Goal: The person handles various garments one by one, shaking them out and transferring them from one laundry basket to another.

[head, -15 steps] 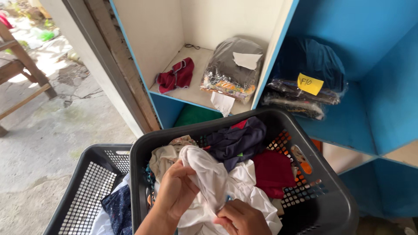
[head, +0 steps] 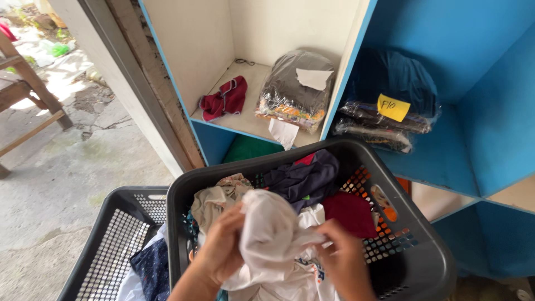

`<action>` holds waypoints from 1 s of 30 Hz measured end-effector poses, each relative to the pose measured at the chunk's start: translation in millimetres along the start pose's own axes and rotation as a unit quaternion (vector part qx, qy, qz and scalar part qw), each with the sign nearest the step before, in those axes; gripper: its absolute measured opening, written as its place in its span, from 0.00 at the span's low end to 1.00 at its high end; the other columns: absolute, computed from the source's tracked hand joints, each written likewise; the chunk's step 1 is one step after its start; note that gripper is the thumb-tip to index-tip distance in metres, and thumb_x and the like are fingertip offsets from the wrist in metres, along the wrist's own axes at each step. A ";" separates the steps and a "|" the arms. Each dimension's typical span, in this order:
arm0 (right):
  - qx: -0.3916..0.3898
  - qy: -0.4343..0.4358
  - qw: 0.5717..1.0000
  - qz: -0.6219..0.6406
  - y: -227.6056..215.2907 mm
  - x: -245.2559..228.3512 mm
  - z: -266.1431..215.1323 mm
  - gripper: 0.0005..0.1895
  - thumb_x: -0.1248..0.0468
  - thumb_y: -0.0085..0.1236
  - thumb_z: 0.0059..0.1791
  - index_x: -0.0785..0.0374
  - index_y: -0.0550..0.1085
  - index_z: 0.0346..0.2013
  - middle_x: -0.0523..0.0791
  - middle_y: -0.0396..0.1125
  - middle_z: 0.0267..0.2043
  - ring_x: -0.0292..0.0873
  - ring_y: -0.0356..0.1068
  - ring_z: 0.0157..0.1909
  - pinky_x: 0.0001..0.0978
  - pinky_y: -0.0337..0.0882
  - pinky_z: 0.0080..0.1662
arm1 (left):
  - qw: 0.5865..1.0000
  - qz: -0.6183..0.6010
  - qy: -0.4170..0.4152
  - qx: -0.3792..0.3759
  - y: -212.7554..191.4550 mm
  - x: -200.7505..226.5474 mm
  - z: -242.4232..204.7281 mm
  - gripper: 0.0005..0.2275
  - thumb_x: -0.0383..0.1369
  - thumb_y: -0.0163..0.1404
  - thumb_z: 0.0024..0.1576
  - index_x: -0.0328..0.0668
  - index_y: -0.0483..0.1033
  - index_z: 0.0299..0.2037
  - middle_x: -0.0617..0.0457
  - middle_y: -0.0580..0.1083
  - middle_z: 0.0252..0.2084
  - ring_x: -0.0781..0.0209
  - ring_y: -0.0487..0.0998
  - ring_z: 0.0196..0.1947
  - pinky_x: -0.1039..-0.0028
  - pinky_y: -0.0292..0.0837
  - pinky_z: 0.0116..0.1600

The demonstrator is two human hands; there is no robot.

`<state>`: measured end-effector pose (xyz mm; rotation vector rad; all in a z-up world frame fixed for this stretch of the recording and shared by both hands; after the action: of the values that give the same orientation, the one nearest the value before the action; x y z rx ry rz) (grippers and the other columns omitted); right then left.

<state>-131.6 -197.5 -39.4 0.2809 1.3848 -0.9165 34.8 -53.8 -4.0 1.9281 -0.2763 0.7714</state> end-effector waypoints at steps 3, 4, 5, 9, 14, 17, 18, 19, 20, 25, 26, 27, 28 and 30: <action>0.116 0.016 0.987 0.109 -44.1 20.1 -2.0 0.06 0.74 0.57 0.46 0.67 0.73 0.38 0.49 0.75 0.36 0.41 0.75 0.38 0.31 0.74 0.42 | 0.994 0.067 0.057 0.071 -37.6 11.7 5.1 0.16 0.27 0.44 0.59 0.31 0.70 0.57 0.42 0.78 0.44 0.55 0.81 0.41 0.65 0.81 0.45; 0.157 0.027 0.978 0.133 -57.5 23.7 -0.7 0.06 0.75 0.57 0.46 0.68 0.73 0.38 0.51 0.75 0.36 0.42 0.75 0.38 0.32 0.73 0.43 | 0.986 0.111 0.050 0.110 -49.1 10.3 4.6 0.17 0.27 0.44 0.58 0.34 0.71 0.57 0.43 0.78 0.45 0.55 0.82 0.42 0.65 0.81 0.46; 0.156 0.015 0.962 0.222 -63.7 23.1 0.7 0.07 0.76 0.55 0.47 0.68 0.71 0.40 0.51 0.73 0.40 0.42 0.74 0.41 0.33 0.73 0.46 | 0.976 0.156 0.043 0.146 -57.4 8.4 3.9 0.18 0.27 0.45 0.57 0.36 0.73 0.58 0.44 0.79 0.46 0.56 0.82 0.42 0.64 0.81 0.47; 0.126 0.024 0.899 0.419 -69.8 10.2 3.0 0.09 0.75 0.51 0.49 0.70 0.68 0.44 0.55 0.71 0.46 0.46 0.73 0.48 0.39 0.71 0.52 | 0.816 0.538 0.182 0.107 -27.4 27.0 -14.2 0.19 0.39 0.53 0.58 0.39 0.68 0.55 0.48 0.81 0.43 0.58 0.84 0.45 0.65 0.79 0.52; 0.023 0.054 0.919 0.389 -36.7 -15.5 0.2 0.09 0.74 0.53 0.45 0.71 0.69 0.39 0.60 0.74 0.51 0.48 0.74 0.52 0.43 0.71 0.56 | 0.774 0.551 0.307 0.052 41.7 34.3 -41.5 0.27 0.40 0.62 0.46 0.38 0.71 0.54 0.49 0.82 0.42 0.59 0.85 0.37 0.66 0.78 0.46; -0.007 0.032 0.924 0.381 -24.7 -25.8 2.1 0.06 0.75 0.55 0.47 0.71 0.70 0.39 0.59 0.73 0.52 0.48 0.73 0.53 0.43 0.70 0.57 | 0.713 0.686 0.134 0.062 50.6 5.0 -19.6 0.20 0.42 0.64 0.49 0.50 0.81 0.51 0.54 0.82 0.42 0.59 0.83 0.37 0.71 0.76 0.44; 0.002 0.026 0.927 0.375 -26.9 -26.6 2.4 0.06 0.75 0.55 0.47 0.70 0.70 0.38 0.58 0.72 0.51 0.48 0.73 0.53 0.43 0.70 0.57 | 0.740 0.650 0.165 0.050 50.0 6.1 -18.3 0.17 0.40 0.62 0.50 0.45 0.82 0.48 0.53 0.82 0.39 0.60 0.84 0.36 0.73 0.77 0.44; 0.012 0.020 0.929 0.368 -30.4 -26.1 2.5 0.06 0.76 0.55 0.47 0.70 0.70 0.38 0.58 0.72 0.51 0.47 0.72 0.54 0.43 0.70 0.57 | 0.765 0.612 0.196 0.036 47.7 6.1 -14.5 0.14 0.38 0.61 0.52 0.41 0.82 0.45 0.52 0.82 0.36 0.62 0.86 0.36 0.74 0.78 0.43; 0.032 0.013 0.938 0.344 -36.4 -23.9 4.1 0.05 0.75 0.55 0.48 0.70 0.71 0.38 0.57 0.72 0.51 0.47 0.72 0.53 0.42 0.70 0.56 | 0.788 0.573 0.226 0.021 43.9 6.0 -11.0 0.12 0.36 0.59 0.53 0.36 0.83 0.42 0.52 0.82 0.33 0.63 0.87 0.35 0.76 0.79 0.43; 0.087 -0.046 0.974 0.206 -65.1 -14.3 5.4 0.04 0.70 0.53 0.52 0.69 0.73 0.40 0.54 0.70 0.53 0.43 0.70 0.55 0.36 0.70 0.58 | 0.976 0.197 0.077 -0.056 5.8 -2.6 3.0 0.14 0.35 0.48 0.64 0.28 0.80 0.44 0.48 0.82 0.37 0.65 0.81 0.36 0.74 0.76 0.44; 0.078 -0.050 0.980 0.178 -64.8 -14.1 7.8 0.05 0.70 0.54 0.52 0.69 0.73 0.41 0.53 0.70 0.53 0.43 0.71 0.55 0.36 0.70 0.57 | 0.994 0.091 0.014 -0.053 2.5 -8.9 3.6 0.15 0.36 0.46 0.64 0.29 0.79 0.46 0.49 0.82 0.38 0.64 0.82 0.37 0.73 0.77 0.46; 0.071 -0.052 0.984 0.152 -63.1 -14.7 8.9 0.06 0.70 0.54 0.51 0.69 0.73 0.42 0.53 0.69 0.54 0.43 0.71 0.54 0.35 0.70 0.56 | 0.996 0.075 0.000 -0.050 2.3 -10.8 3.7 0.14 0.36 0.46 0.64 0.30 0.78 0.47 0.49 0.82 0.39 0.64 0.82 0.37 0.74 0.77 0.46; 0.063 -0.053 0.988 0.127 -61.4 -16.9 9.6 0.08 0.71 0.54 0.50 0.69 0.74 0.43 0.52 0.69 0.55 0.43 0.71 0.54 0.34 0.70 0.56 | 0.997 0.059 -0.013 -0.048 3.4 -13.0 5.4 0.14 0.36 0.45 0.64 0.31 0.78 0.48 0.49 0.81 0.39 0.65 0.82 0.38 0.74 0.77 0.47; 0.143 -0.088 0.980 0.111 -67.0 -28.3 2.3 0.10 0.69 0.54 0.52 0.68 0.71 0.48 0.50 0.69 0.55 0.42 0.71 0.52 0.33 0.70 0.55 | 0.998 0.054 -0.021 -0.037 4.6 -13.4 6.2 0.13 0.36 0.46 0.64 0.33 0.77 0.48 0.50 0.81 0.40 0.66 0.82 0.38 0.74 0.77 0.47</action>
<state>-174.1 -230.8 9.4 0.5483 1.0342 -0.9287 24.6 -63.2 -10.9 1.8718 -0.4317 0.7817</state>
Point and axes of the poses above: each hand's wrist, its own z-axis towards the middle knuckle, its own y-axis out of the palm, x = y × z, the point moved 7 cm from there along z, towards the middle knuckle
